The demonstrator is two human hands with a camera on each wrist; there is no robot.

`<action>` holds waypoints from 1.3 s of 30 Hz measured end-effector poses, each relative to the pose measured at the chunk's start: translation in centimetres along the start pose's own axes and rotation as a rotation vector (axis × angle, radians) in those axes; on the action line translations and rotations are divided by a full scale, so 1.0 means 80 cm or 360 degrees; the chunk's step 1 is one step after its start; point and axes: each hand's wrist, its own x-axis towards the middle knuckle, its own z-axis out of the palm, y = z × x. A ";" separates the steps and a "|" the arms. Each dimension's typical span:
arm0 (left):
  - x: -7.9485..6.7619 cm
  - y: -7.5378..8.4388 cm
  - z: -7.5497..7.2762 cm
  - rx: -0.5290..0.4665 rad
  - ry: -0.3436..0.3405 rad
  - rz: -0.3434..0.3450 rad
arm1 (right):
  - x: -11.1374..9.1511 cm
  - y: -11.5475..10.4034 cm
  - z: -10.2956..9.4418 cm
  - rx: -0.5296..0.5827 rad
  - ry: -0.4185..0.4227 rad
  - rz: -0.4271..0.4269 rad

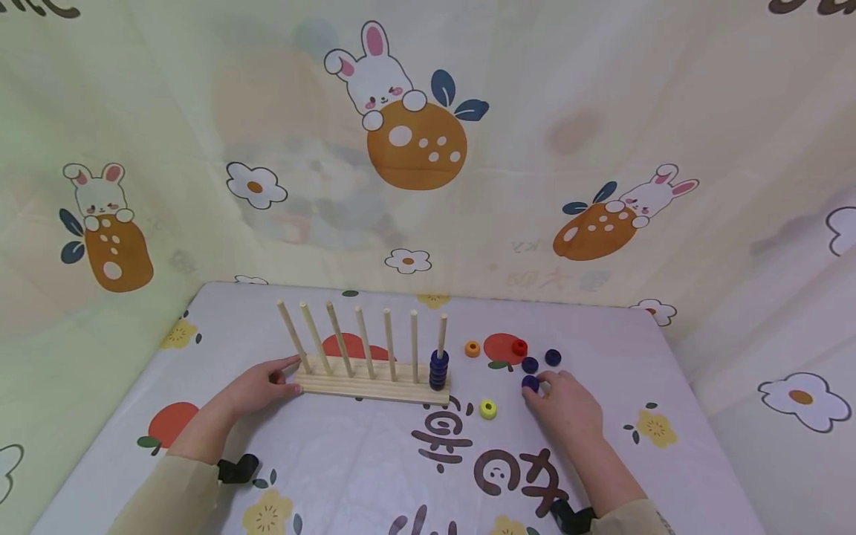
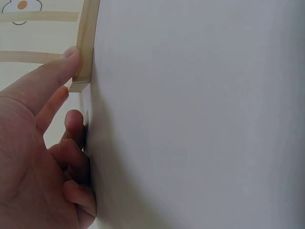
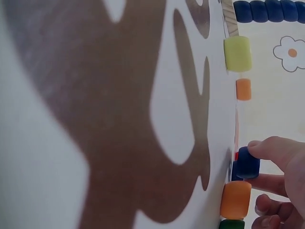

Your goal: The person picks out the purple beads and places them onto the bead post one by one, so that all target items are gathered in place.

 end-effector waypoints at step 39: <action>-0.004 0.006 0.000 -0.0013 0.0007 -0.0001 | -0.029 -0.067 -0.040 0.0070 0.0339 -0.0264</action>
